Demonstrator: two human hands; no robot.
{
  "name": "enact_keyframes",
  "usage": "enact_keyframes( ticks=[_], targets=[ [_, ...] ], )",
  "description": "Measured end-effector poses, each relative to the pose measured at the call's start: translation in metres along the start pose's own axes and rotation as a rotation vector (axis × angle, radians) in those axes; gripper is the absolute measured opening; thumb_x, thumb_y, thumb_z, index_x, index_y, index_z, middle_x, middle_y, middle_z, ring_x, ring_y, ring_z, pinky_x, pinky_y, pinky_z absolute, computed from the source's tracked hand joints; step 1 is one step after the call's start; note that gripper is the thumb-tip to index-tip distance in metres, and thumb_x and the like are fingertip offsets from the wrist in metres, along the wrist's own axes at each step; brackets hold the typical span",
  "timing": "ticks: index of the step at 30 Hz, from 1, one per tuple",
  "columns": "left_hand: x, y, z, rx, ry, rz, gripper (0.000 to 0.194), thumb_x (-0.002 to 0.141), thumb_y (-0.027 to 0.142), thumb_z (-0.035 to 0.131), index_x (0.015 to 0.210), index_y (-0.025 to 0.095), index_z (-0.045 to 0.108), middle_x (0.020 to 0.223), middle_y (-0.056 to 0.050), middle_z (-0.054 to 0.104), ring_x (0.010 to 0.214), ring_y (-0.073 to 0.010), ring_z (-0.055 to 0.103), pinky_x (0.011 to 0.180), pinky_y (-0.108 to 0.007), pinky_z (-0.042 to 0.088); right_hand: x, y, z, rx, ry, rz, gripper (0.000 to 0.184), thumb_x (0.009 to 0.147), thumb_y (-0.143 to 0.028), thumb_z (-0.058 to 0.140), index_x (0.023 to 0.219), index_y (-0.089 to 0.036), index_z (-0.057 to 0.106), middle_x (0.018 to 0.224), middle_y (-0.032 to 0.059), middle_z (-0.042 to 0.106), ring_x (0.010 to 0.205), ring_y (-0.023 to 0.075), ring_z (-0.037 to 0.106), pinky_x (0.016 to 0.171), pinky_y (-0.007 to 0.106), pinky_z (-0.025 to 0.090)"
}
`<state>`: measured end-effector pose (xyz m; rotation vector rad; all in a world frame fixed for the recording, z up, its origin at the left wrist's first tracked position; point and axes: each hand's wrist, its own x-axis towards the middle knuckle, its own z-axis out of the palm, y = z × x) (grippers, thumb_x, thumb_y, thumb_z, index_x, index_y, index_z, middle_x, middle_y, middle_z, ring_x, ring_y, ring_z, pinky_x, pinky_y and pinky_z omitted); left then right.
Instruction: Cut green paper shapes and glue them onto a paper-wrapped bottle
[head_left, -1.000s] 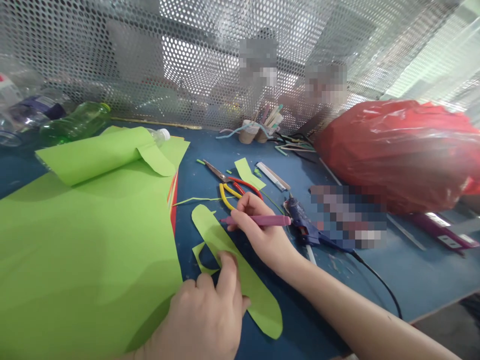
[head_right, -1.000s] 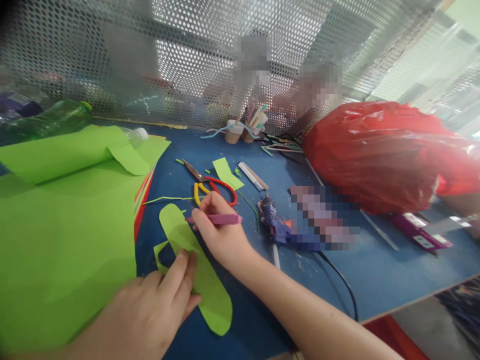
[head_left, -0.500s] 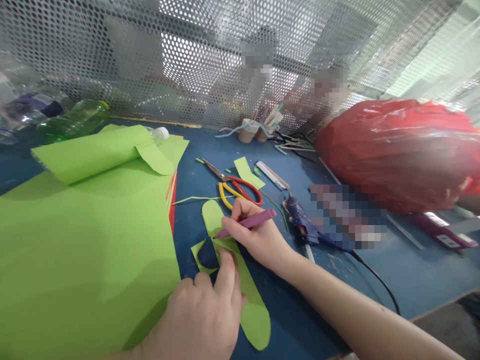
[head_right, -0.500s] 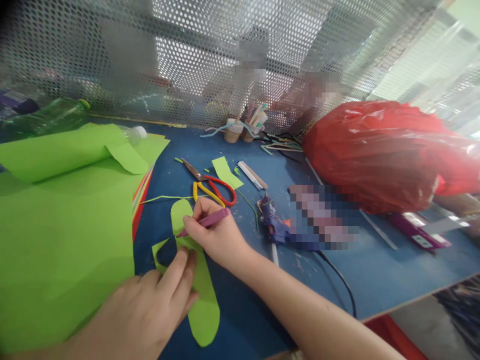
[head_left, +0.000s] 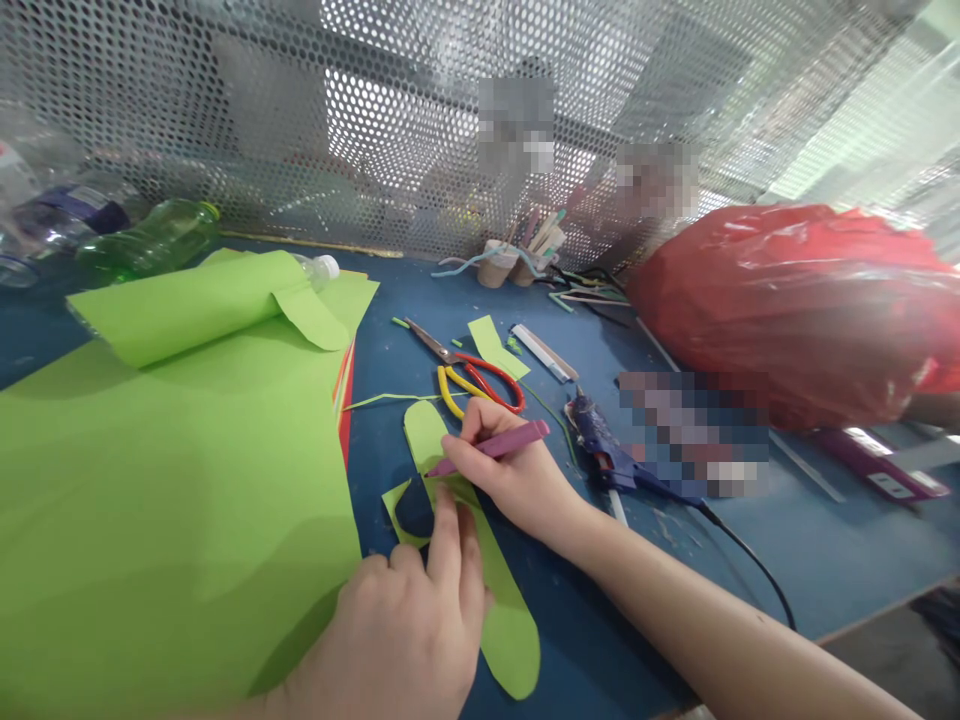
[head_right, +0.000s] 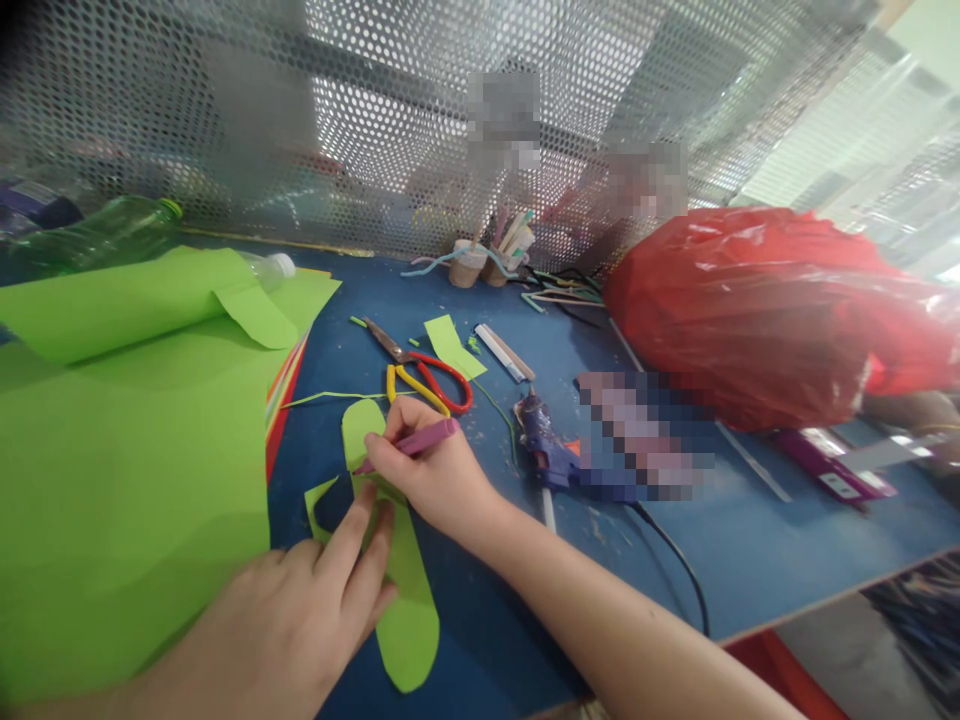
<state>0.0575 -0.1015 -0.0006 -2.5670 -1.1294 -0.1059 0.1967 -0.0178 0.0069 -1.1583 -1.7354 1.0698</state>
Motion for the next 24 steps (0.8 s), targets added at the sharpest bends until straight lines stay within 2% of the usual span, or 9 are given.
enact_keyframes(
  ticks=[2,9,15,19,24],
  targets=[
    [0.0003,-0.0003,-0.0016,0.001,-0.024,-0.005,0.038,0.086,0.018,0.052,0.123,0.012,0.06,0.118,-0.02,0.065,0.05,-0.0145,0.062,0.04,-0.024,0.047,-0.0001,0.0004,0.0006,-0.002,0.004,0.002,0.026,0.08,-0.025,0.058,0.062,-0.021,0.039,0.057,-0.0075,0.037,0.049,0.0083,0.035,0.046,0.022,0.028],
    [0.0011,-0.0003,-0.0044,-0.005,0.001,-0.008,0.035,0.088,0.019,0.05,0.12,0.013,0.062,0.116,-0.019,0.066,0.05,-0.0146,0.062,0.04,-0.024,0.049,0.001,0.0019,0.0024,0.035,0.035,0.061,0.029,0.078,-0.032,0.062,0.063,-0.022,0.039,0.059,-0.0065,0.038,0.051,0.0099,0.041,0.05,0.023,0.035],
    [0.0014,-0.0031,-0.0028,-0.015,-0.032,0.009,0.038,0.083,0.021,0.057,0.12,0.015,0.061,0.119,-0.021,0.064,0.049,-0.0161,0.062,0.039,-0.025,0.046,0.0015,0.0009,0.002,0.005,0.04,0.028,0.028,0.078,-0.029,0.061,0.063,-0.022,0.039,0.058,-0.007,0.038,0.05,0.0093,0.037,0.049,0.023,0.031],
    [0.0016,-0.0049,-0.0023,-0.034,-0.033,0.004,0.038,0.084,0.022,0.055,0.121,0.017,0.059,0.122,-0.025,0.06,0.047,-0.0143,0.06,0.039,-0.024,0.042,0.0016,-0.0001,0.0015,-0.004,0.026,0.024,0.026,0.079,-0.028,0.059,0.064,-0.021,0.039,0.057,-0.0074,0.038,0.05,0.0086,0.035,0.048,0.022,0.029],
    [0.0032,-0.0044,-0.0051,-0.035,-0.087,0.001,0.043,0.083,0.019,0.053,0.126,0.016,0.056,0.122,-0.026,0.06,0.05,-0.0154,0.062,0.042,-0.024,0.045,0.002,0.0005,0.0017,0.006,0.021,0.016,0.026,0.08,-0.027,0.06,0.064,-0.021,0.04,0.057,-0.0075,0.039,0.051,0.0078,0.035,0.047,0.021,0.03]
  ],
)
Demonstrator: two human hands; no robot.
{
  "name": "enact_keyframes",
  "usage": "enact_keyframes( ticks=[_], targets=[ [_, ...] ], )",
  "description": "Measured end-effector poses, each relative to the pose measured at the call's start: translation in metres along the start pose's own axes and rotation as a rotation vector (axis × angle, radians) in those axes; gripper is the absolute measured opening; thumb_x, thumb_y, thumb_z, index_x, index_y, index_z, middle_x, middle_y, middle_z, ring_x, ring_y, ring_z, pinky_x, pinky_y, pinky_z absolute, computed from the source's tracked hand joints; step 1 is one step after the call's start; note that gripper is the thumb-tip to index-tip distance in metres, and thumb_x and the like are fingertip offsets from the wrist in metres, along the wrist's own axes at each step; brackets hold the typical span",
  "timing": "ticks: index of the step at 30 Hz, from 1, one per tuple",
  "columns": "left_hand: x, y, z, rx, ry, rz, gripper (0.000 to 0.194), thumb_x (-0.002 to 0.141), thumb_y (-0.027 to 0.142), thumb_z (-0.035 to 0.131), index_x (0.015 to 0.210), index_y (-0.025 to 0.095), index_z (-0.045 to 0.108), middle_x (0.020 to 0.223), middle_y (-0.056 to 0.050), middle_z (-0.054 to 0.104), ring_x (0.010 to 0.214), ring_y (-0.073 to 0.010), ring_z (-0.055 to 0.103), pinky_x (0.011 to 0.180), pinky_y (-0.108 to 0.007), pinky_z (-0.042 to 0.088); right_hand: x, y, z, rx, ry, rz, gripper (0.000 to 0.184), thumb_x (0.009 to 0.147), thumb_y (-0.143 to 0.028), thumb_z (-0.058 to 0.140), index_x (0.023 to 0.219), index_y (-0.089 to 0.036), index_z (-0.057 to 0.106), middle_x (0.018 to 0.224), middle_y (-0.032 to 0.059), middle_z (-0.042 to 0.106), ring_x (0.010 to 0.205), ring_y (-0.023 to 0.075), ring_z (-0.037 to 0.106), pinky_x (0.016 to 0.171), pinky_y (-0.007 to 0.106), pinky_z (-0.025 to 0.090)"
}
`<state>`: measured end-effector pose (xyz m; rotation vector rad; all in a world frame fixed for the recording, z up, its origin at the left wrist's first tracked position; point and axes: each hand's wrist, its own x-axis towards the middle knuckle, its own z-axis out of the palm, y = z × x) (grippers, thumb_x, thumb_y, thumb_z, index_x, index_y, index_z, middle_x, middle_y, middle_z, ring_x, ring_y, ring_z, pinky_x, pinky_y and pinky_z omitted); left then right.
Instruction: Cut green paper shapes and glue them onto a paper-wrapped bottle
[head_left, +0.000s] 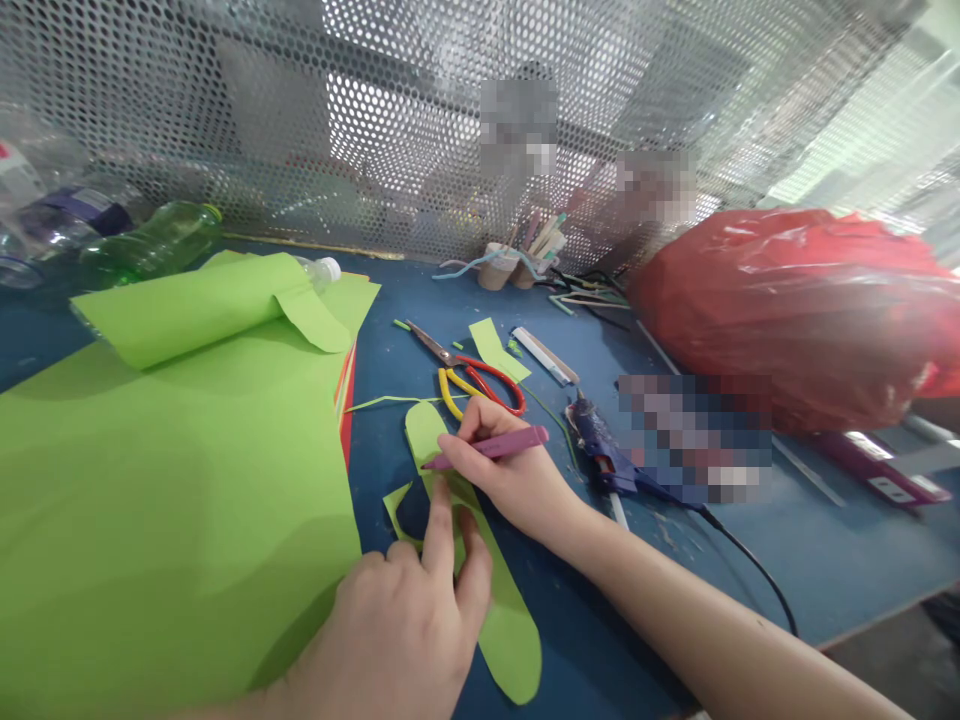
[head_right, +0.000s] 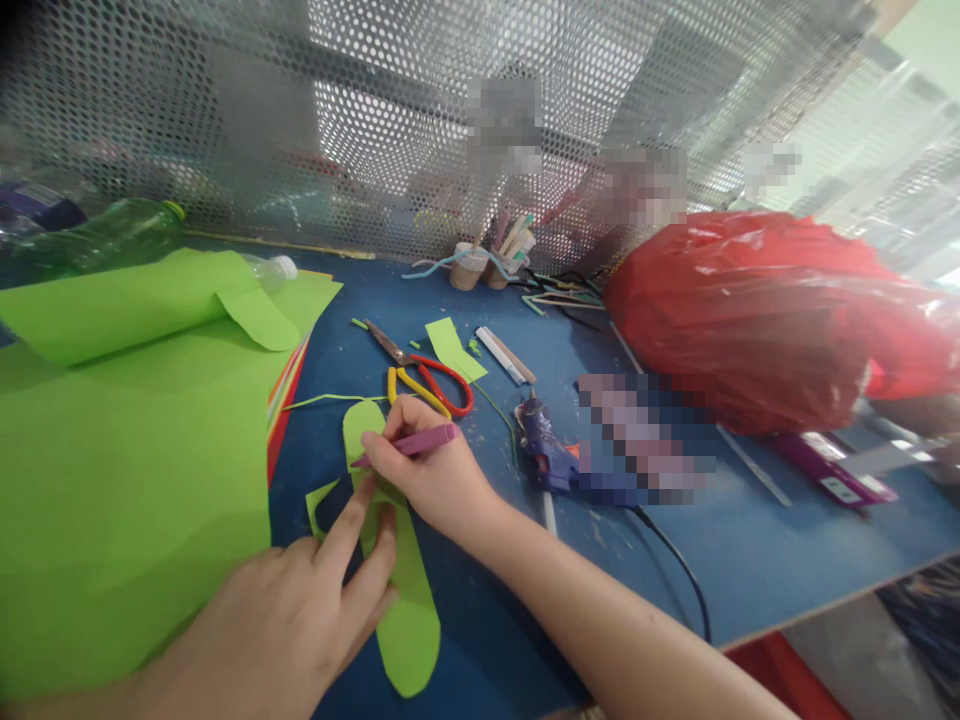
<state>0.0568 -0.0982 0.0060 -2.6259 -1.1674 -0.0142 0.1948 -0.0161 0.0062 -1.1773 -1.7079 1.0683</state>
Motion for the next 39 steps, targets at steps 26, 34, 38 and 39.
enact_keyframes(
  ticks=[26,34,38,39],
  targets=[
    [-0.0007,0.0,0.0035,0.029,0.035,0.014,0.042,0.084,0.02,0.054,0.125,0.016,0.056,0.121,-0.026,0.06,0.047,-0.0142,0.061,0.04,-0.024,0.043,-0.0029,0.0087,0.0006,-0.103,0.051,0.005,0.023,0.083,-0.027,0.058,0.067,-0.022,0.041,0.061,-0.005,0.045,0.056,0.0119,0.048,0.053,0.024,0.038],
    [-0.0001,0.001,0.0004,0.031,0.022,0.009,0.042,0.084,0.022,0.056,0.125,0.017,0.057,0.121,-0.025,0.061,0.048,-0.016,0.062,0.039,-0.025,0.043,-0.0017,0.0093,-0.0019,-0.127,0.106,0.014,0.024,0.081,-0.027,0.058,0.066,-0.023,0.04,0.062,-0.0043,0.045,0.056,0.0132,0.048,0.055,0.026,0.039],
    [-0.0006,0.0011,0.0024,0.038,0.016,0.011,0.041,0.084,0.022,0.056,0.125,0.016,0.057,0.121,-0.026,0.061,0.05,-0.0168,0.063,0.04,-0.025,0.043,-0.0019,0.0072,-0.003,-0.15,0.136,0.019,0.023,0.081,-0.025,0.058,0.066,-0.023,0.04,0.061,-0.0046,0.044,0.056,0.0136,0.049,0.055,0.026,0.039],
    [-0.0008,0.001,0.0033,0.038,0.024,0.015,0.041,0.084,0.022,0.056,0.125,0.016,0.057,0.121,-0.026,0.061,0.05,-0.0168,0.063,0.039,-0.025,0.043,-0.0018,0.0065,-0.0035,-0.159,0.142,0.022,0.023,0.081,-0.025,0.057,0.066,-0.023,0.04,0.061,-0.0047,0.044,0.057,0.0137,0.05,0.055,0.026,0.038]
  ],
)
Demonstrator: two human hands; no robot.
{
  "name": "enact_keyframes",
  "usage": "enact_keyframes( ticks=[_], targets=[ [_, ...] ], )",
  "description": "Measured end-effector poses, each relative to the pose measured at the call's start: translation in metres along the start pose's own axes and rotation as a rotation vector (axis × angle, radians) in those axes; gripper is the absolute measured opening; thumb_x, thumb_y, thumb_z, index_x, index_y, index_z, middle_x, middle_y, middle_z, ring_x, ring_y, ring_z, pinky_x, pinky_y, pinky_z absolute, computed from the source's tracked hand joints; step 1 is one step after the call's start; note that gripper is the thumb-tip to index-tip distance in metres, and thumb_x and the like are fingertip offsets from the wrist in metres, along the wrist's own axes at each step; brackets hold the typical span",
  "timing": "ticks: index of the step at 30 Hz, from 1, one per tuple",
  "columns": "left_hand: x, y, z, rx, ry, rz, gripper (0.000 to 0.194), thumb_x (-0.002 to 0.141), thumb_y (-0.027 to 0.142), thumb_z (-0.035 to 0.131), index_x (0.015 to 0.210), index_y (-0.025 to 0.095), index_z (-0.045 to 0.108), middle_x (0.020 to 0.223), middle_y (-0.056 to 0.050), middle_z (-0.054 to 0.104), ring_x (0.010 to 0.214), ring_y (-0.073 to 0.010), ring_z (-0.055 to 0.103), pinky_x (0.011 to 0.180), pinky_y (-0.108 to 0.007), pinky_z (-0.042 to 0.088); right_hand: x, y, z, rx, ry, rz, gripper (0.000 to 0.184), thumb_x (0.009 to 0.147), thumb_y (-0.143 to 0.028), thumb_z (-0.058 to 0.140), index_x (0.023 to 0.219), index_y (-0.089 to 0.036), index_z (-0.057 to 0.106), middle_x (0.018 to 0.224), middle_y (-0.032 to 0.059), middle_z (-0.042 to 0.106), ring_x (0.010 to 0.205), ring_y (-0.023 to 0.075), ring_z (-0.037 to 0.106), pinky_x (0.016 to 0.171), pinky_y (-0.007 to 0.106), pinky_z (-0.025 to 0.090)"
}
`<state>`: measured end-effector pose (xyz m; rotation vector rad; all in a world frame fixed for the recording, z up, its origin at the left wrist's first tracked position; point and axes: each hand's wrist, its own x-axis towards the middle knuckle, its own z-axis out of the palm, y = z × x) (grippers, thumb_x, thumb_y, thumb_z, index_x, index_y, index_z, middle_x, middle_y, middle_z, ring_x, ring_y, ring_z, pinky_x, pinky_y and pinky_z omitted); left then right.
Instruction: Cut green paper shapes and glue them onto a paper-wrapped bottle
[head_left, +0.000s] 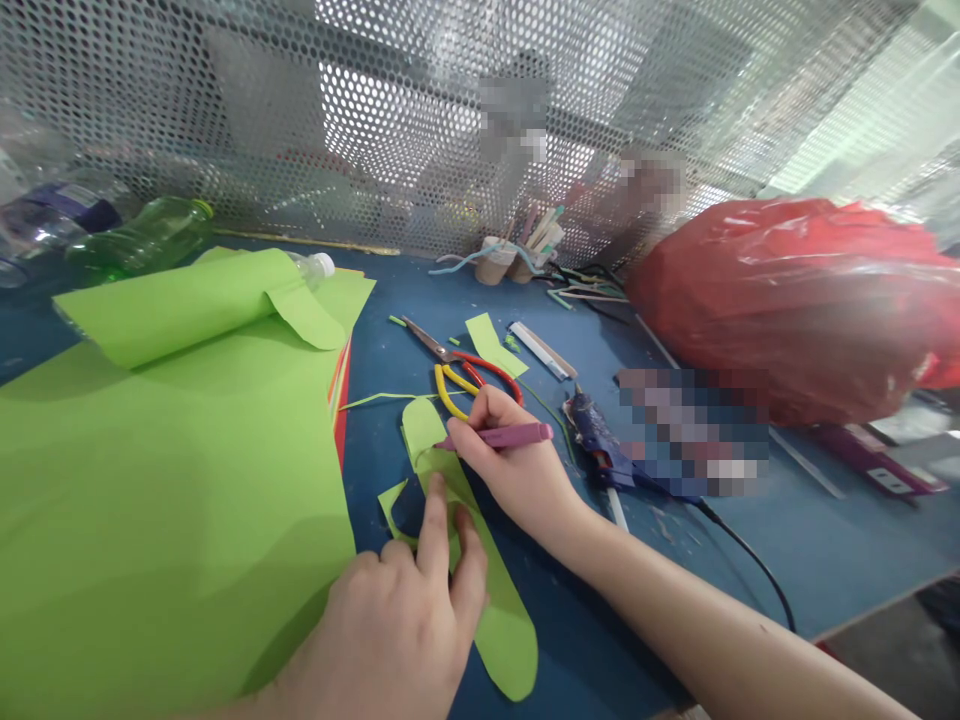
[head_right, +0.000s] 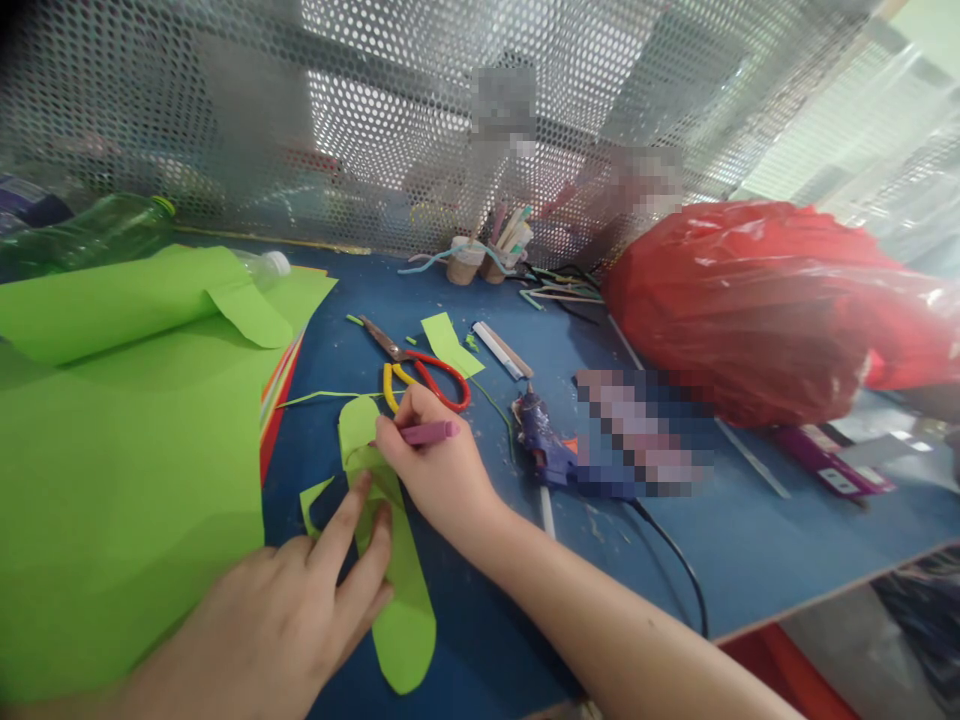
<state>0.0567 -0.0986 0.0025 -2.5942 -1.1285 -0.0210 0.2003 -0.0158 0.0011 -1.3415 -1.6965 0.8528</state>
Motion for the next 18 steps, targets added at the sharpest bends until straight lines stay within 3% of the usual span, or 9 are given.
enact_keyframes(
  ticks=[5,18],
  targets=[
    [-0.0004,-0.0009,0.0052,-0.013,0.061,0.023,0.041,0.083,0.022,0.055,0.123,0.013,0.057,0.12,-0.029,0.06,0.045,-0.016,0.06,0.036,-0.024,0.043,0.0007,-0.0029,-0.0033,-0.041,0.023,0.01,0.023,0.08,-0.022,0.057,0.064,-0.022,0.039,0.059,-0.0052,0.044,0.057,0.0134,0.051,0.055,0.025,0.037],
    [-0.0011,-0.0023,0.0062,-0.009,0.03,0.057,0.041,0.082,0.019,0.053,0.123,0.012,0.057,0.12,-0.031,0.059,0.046,-0.0176,0.061,0.035,-0.025,0.044,0.002,-0.0032,-0.0076,-0.032,0.027,0.026,0.022,0.076,-0.014,0.052,0.063,-0.022,0.036,0.058,-0.0067,0.041,0.057,0.0123,0.05,0.053,0.025,0.035]
  ],
)
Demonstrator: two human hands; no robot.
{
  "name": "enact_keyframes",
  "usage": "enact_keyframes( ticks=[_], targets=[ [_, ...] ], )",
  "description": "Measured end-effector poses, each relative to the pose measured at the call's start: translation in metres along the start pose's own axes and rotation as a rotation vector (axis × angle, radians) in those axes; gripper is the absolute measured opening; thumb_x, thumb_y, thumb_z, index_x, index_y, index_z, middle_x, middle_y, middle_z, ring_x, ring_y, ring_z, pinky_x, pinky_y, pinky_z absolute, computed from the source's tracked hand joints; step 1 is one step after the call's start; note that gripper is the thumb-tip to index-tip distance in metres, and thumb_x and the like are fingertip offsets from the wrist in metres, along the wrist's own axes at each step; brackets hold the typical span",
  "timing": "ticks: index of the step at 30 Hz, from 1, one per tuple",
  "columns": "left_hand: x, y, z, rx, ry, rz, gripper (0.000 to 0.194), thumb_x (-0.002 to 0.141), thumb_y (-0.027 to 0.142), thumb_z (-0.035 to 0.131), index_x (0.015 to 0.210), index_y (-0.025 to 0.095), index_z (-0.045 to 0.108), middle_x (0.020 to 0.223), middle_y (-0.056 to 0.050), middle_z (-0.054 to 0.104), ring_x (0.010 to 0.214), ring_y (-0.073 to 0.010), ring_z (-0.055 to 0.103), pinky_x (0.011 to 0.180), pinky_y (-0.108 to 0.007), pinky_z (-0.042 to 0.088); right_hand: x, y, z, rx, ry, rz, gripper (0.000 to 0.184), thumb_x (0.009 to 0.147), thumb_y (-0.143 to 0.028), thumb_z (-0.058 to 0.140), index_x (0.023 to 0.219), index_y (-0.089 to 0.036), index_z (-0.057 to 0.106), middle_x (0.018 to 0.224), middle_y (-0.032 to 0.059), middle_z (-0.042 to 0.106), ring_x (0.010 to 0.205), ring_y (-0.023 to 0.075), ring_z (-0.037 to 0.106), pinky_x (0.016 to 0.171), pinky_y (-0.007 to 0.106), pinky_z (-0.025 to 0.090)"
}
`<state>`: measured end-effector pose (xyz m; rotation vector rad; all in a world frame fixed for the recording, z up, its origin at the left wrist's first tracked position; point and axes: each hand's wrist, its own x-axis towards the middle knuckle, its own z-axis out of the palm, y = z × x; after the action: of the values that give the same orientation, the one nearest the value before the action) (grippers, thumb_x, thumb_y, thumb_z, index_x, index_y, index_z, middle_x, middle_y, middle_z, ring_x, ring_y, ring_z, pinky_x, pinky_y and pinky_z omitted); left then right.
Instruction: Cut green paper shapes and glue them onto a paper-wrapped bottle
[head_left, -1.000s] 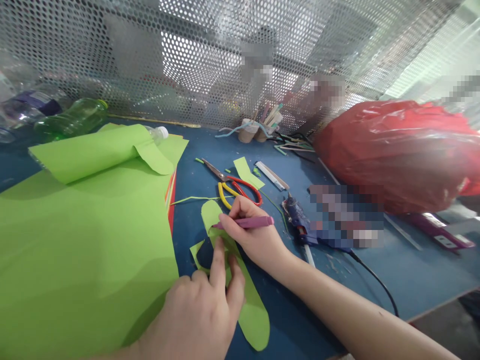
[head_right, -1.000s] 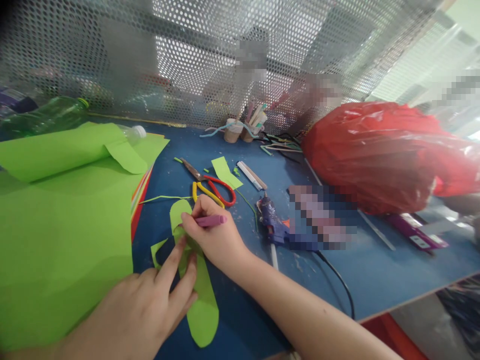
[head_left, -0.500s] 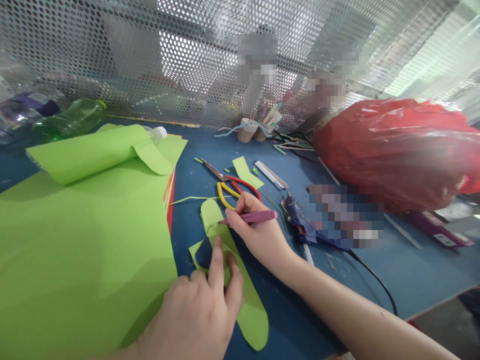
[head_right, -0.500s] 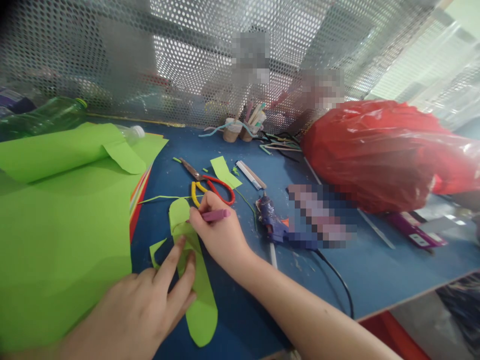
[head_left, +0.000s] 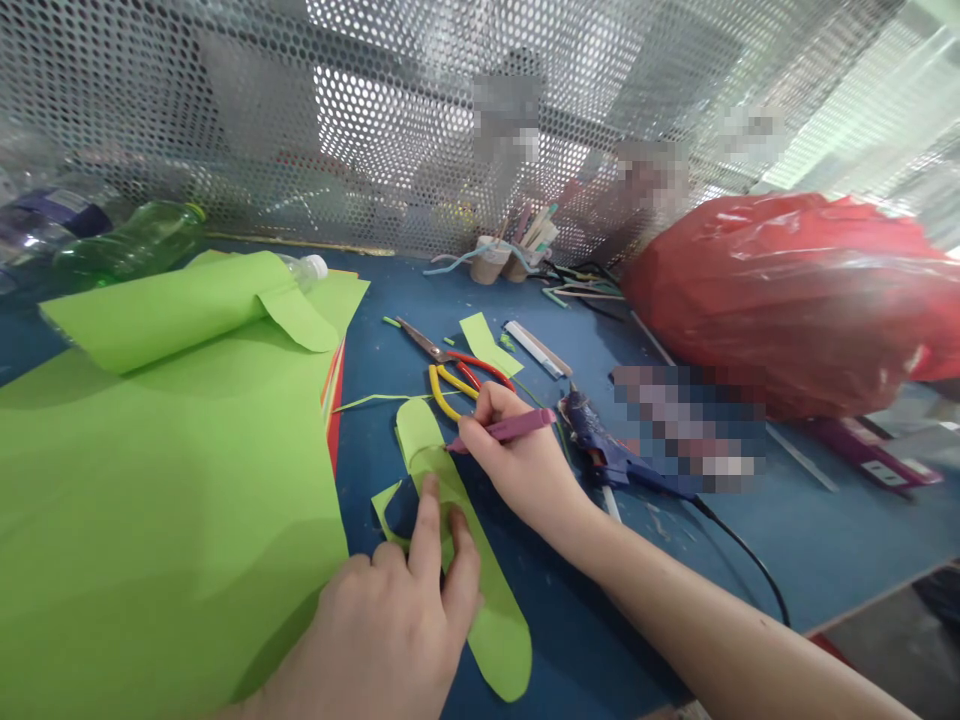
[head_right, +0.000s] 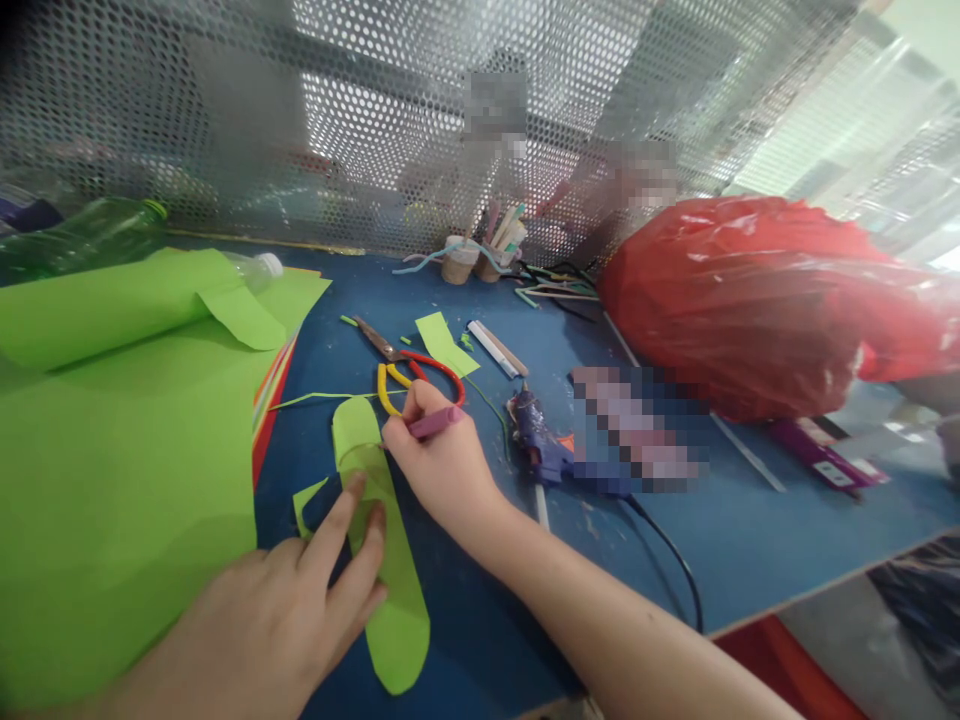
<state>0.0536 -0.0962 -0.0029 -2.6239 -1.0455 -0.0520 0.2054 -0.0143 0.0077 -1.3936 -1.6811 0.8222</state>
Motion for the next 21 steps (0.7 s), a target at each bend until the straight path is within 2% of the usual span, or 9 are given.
enact_keyframes(
  ticks=[17,21],
  targets=[
    [-0.0009,0.0014,0.0,-0.015,0.031,-0.018,0.041,0.081,0.02,0.055,0.121,0.012,0.058,0.121,-0.03,0.059,0.046,-0.0171,0.061,0.036,-0.025,0.044,0.0023,0.0032,-0.0017,0.017,-0.009,0.008,0.023,0.074,-0.014,0.051,0.06,-0.022,0.035,0.057,-0.007,0.036,0.055,0.0126,0.048,0.052,0.025,0.039],
    [-0.0012,0.0016,0.0001,-0.01,0.027,-0.024,0.042,0.082,0.021,0.053,0.123,0.012,0.057,0.122,-0.029,0.059,0.046,-0.017,0.06,0.036,-0.026,0.044,0.0008,-0.0014,-0.0025,0.124,0.06,0.034,0.025,0.078,-0.018,0.054,0.061,-0.022,0.036,0.056,-0.0075,0.037,0.056,0.0126,0.053,0.054,0.024,0.04]
  ],
)
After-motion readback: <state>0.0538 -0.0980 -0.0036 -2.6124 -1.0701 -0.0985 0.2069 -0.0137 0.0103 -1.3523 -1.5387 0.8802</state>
